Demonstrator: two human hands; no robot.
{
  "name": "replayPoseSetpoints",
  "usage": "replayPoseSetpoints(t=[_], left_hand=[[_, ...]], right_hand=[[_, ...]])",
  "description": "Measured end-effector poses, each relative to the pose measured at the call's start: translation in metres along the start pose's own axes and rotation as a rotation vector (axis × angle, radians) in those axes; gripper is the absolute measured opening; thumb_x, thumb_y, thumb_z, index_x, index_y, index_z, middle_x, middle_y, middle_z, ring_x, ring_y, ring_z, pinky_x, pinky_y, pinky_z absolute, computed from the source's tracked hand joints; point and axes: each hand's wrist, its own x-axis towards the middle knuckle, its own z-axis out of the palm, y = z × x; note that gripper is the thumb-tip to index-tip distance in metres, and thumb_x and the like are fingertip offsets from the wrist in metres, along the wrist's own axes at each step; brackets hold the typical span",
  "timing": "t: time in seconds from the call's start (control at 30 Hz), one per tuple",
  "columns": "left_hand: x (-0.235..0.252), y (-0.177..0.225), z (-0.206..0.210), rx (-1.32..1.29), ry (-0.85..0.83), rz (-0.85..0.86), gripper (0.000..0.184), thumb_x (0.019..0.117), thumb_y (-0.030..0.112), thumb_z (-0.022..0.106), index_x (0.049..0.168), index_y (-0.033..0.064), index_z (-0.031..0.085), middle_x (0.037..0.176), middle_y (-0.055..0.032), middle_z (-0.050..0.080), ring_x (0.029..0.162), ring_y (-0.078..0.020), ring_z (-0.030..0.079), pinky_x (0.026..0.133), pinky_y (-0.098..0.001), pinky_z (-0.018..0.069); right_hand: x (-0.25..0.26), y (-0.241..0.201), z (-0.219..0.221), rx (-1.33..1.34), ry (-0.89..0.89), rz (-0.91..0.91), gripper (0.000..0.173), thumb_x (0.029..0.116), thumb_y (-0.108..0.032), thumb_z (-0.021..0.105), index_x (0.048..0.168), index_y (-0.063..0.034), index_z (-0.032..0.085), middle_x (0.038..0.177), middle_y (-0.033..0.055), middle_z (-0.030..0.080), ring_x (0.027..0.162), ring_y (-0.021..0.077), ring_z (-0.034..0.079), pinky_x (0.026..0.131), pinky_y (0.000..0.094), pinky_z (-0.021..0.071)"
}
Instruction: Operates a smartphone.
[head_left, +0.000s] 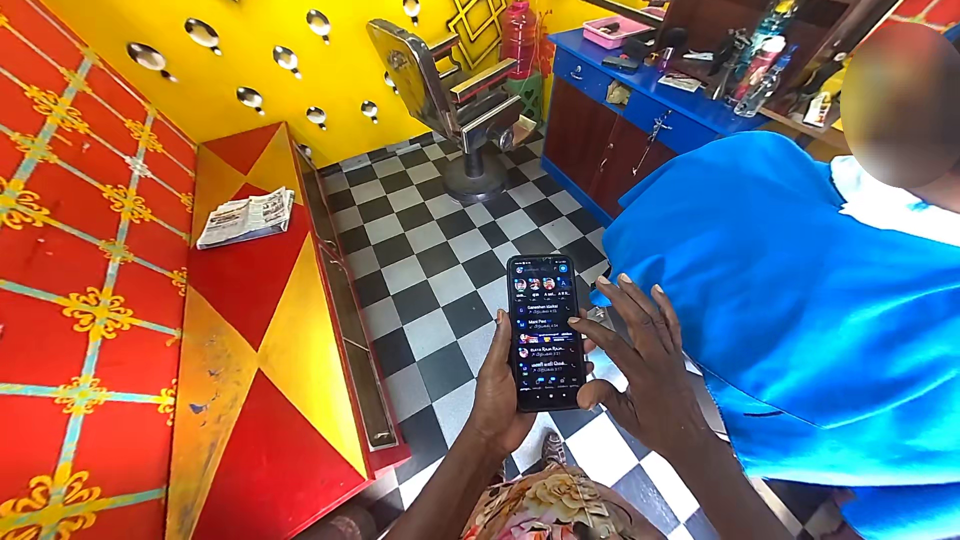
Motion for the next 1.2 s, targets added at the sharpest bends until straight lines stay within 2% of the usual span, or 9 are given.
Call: replayPoseSetpoints(t=[0.3, 0.4, 0.5, 0.77, 0.87, 1.2], left_hand=[[-0.001, -0.002, 0.000, 0.000, 0.008, 0.010, 0.064, 0.1040, 0.062, 0.036, 0.141, 0.0135, 0.057, 0.128, -0.0236, 0.065, 0.113, -0.0360, 0.068, 0.097, -0.0507, 0.0566], [-0.002, -0.002, -0.001, -0.025, -0.022, -0.011, 0.066, 0.1034, 0.063, 0.037, 0.141, 0.0128, 0.056, 0.128, -0.0263, 0.065, 0.116, -0.0409, 0.067, 0.099, -0.0541, 0.0551], [-0.002, -0.001, -0.002, -0.002, -0.047, -0.013, 0.068, 0.1031, 0.064, 0.035, 0.142, 0.0138, 0.056, 0.132, -0.0250, 0.063, 0.119, -0.0394, 0.065, 0.101, -0.0532, 0.0539], [-0.003, -0.001, -0.005, 0.023, -0.063, -0.009, 0.069, 0.1022, 0.066, 0.036, 0.146, 0.0150, 0.054, 0.138, -0.0251, 0.059, 0.122, -0.0394, 0.063, 0.102, -0.0530, 0.0527], [-0.004, -0.001, -0.005, 0.019, -0.068, -0.013, 0.069, 0.1025, 0.065, 0.035, 0.147, 0.0151, 0.052, 0.142, -0.0252, 0.056, 0.124, -0.0400, 0.062, 0.103, -0.0532, 0.0521], [-0.006, 0.000, -0.004, 0.017, -0.054, -0.014, 0.069, 0.1030, 0.065, 0.035, 0.148, 0.0150, 0.051, 0.142, -0.0257, 0.056, 0.124, -0.0403, 0.062, 0.103, -0.0536, 0.0516]], right_hand=[[-0.003, 0.003, 0.001, -0.045, -0.013, -0.015, 0.071, 0.0970, -0.077, 0.028, 0.136, -0.0314, 0.064, 0.162, 0.0034, 0.039, 0.156, 0.0288, 0.022, 0.124, 0.0655, 0.0110], [0.000, 0.000, -0.012, 0.087, 0.058, 0.046, 0.069, 0.0978, -0.076, 0.027, 0.138, -0.0321, 0.061, 0.161, 0.0024, 0.040, 0.155, 0.0276, 0.024, 0.124, 0.0634, 0.0148], [-0.003, -0.002, -0.018, 0.124, 0.099, 0.065, 0.069, 0.0984, -0.076, 0.027, 0.137, -0.0303, 0.063, 0.160, 0.0042, 0.041, 0.155, 0.0299, 0.024, 0.124, 0.0651, 0.0158], [-0.016, 0.000, -0.015, 0.127, 0.075, 0.099, 0.066, 0.0998, -0.073, 0.029, 0.137, -0.0304, 0.062, 0.160, 0.0033, 0.040, 0.155, 0.0287, 0.024, 0.124, 0.0619, 0.0193], [-0.020, 0.003, -0.016, 0.125, 0.073, 0.118, 0.064, 0.1006, -0.071, 0.030, 0.138, -0.0294, 0.062, 0.161, 0.0055, 0.039, 0.154, 0.0294, 0.025, 0.124, 0.0616, 0.0221], [-0.028, 0.002, -0.016, 0.130, 0.057, 0.142, 0.061, 0.1012, -0.069, 0.034, 0.137, -0.0284, 0.062, 0.161, 0.0066, 0.039, 0.153, 0.0296, 0.029, 0.123, 0.0580, 0.0277]])
